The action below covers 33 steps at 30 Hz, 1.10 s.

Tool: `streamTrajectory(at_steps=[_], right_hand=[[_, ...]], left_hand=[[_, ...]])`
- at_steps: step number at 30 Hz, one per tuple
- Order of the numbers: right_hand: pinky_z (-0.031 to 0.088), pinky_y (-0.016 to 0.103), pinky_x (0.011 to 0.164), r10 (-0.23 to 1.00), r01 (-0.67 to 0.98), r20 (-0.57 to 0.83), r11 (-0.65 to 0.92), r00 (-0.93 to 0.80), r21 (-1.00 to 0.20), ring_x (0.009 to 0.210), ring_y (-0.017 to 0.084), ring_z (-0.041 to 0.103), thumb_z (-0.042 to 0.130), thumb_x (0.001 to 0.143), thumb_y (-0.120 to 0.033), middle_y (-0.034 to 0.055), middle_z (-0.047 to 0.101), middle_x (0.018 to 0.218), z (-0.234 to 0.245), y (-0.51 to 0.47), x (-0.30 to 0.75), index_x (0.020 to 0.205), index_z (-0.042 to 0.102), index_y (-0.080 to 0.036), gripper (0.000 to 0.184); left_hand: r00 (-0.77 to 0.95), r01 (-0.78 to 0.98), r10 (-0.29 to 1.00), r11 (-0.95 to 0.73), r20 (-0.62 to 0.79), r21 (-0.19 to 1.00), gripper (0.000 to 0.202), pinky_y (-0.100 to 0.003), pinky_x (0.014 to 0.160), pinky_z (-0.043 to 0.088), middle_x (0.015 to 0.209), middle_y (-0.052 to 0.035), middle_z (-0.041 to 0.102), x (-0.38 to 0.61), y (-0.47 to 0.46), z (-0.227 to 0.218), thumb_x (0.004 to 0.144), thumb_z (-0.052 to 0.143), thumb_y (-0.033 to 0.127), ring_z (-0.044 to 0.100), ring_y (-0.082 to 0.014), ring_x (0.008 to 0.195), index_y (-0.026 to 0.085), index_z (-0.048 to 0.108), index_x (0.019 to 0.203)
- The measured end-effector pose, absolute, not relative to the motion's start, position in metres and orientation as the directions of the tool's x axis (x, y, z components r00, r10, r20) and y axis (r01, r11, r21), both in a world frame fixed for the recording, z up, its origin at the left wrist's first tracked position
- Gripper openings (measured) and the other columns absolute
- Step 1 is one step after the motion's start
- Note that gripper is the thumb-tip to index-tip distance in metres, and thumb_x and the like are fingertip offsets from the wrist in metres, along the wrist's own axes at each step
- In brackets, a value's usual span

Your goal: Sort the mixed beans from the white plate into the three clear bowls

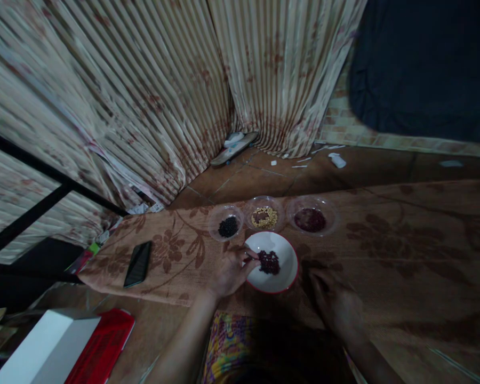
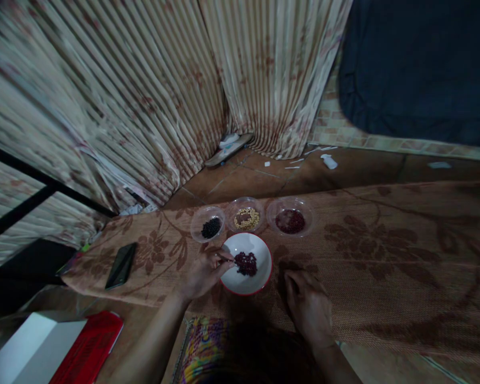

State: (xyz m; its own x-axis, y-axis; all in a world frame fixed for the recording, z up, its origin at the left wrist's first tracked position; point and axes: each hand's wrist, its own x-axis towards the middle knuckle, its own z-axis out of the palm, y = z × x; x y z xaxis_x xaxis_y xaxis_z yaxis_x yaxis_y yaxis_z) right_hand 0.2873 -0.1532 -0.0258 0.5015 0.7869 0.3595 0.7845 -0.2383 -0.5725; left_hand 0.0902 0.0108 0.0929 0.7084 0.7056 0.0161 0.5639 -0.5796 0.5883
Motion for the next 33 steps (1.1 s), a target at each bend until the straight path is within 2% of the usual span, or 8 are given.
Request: streamTrajectory(at_steps=[5,7,10,13,17,24,29,33], right_hand=[[0.05,0.029,0.075,0.79,0.774,0.343,-0.244,0.508,-0.584,0.084,0.019,0.068,0.043,0.097,-0.042,0.0035,0.072,0.101,-0.028,-0.154,0.288,0.098,0.07,-0.024,0.032],[0.05,0.029,0.074,0.79,0.775,0.344,-0.244,0.508,-0.584,0.083,0.019,0.067,0.043,0.097,-0.043,0.004,0.072,0.101,-0.029,-0.154,0.288,0.098,0.069,-0.023,0.033],[0.05,0.029,0.074,0.787,0.774,0.347,-0.244,0.51,-0.585,0.083,0.018,0.067,0.043,0.097,-0.043,0.0042,0.072,0.099,-0.031,-0.154,0.288,0.098,0.069,-0.023,0.033],[0.05,0.029,0.074,0.791,0.776,0.348,-0.235,0.503,-0.586,0.082,0.018,0.068,0.042,0.097,-0.042,0.0041,0.072,0.098,-0.03,-0.154,0.288,0.098,0.069,-0.023,0.034],[0.051,0.029,0.074,0.793,0.777,0.348,-0.234,0.5,-0.584,0.083,0.018,0.068,0.042,0.097,-0.041,0.0047,0.072,0.099,-0.029,-0.154,0.288,0.098,0.07,-0.023,0.033],[0.051,0.029,0.073,0.791,0.79,0.356,-0.244,0.498,-0.562,0.082,0.018,0.068,0.041,0.097,-0.039,0.005,0.072,0.099,-0.03,-0.154,0.288,0.097,0.07,-0.023,0.033],[0.051,0.031,0.077,0.807,0.784,0.336,-0.231,0.485,-0.576,0.085,0.019,0.068,0.042,0.098,-0.04,0.0049,0.072,0.102,-0.033,-0.154,0.288,0.1,0.069,-0.023,0.032],[0.052,0.031,0.076,0.8,0.79,0.349,-0.234,0.488,-0.566,0.084,0.019,0.069,0.041,0.098,-0.041,0.0044,0.072,0.101,-0.034,-0.154,0.288,0.099,0.068,-0.024,0.032]], left_hand=[[0.725,0.553,0.689,-0.583,0.002,0.595,0.009,-0.047,0.117,0.023,0.096,-0.0001,0.075,0.088,0.012,0.088,0.087,0.065,0.026,0.066,-0.0196,0.101,0.025,0.074,0.085],[0.727,0.548,0.687,-0.572,-0.01,0.61,0.01,-0.043,0.113,0.031,0.097,-0.0007,0.075,0.087,0.013,0.087,0.088,0.064,0.027,0.067,-0.019,0.099,0.025,0.074,0.088],[0.719,0.551,0.694,-0.546,-0.028,0.631,0.01,-0.035,0.099,0.045,0.097,-0.0024,0.074,0.088,0.013,0.088,0.088,0.064,0.027,0.067,-0.0188,0.096,0.024,0.073,0.091],[0.716,0.55,0.697,-0.541,-0.027,0.636,0.01,-0.033,0.093,0.048,0.095,-0.0026,0.074,0.09,0.013,0.092,0.087,0.065,0.027,0.067,-0.0193,0.097,0.023,0.073,0.09],[0.738,0.532,0.675,-0.568,-0.015,0.628,0.009,-0.036,0.102,0.042,0.093,-0.0013,0.074,0.092,0.012,0.098,0.087,0.064,0.024,0.067,-0.0184,0.095,0.023,0.072,0.085],[0.733,0.546,0.68,-0.581,-0.008,0.603,0.009,-0.049,0.117,0.02,0.093,-0.0005,0.075,0.093,0.011,0.098,0.088,0.063,0.026,0.066,-0.0201,0.099,0.024,0.071,0.085],[0.689,0.56,0.724,-0.549,0.019,0.62,0.008,-0.049,0.117,0.021,0.096,-0.0031,0.075,0.091,0.012,0.09,0.087,0.064,0.026,0.066,-0.0212,0.1,0.023,0.071,0.088],[0.678,0.535,0.733,-0.538,0.048,0.652,0.011,-0.048,0.117,0.021,0.094,-0.0026,0.075,0.086,0.014,0.087,0.089,0.063,0.028,0.068,-0.0185,0.092,0.024,0.072,0.09]])
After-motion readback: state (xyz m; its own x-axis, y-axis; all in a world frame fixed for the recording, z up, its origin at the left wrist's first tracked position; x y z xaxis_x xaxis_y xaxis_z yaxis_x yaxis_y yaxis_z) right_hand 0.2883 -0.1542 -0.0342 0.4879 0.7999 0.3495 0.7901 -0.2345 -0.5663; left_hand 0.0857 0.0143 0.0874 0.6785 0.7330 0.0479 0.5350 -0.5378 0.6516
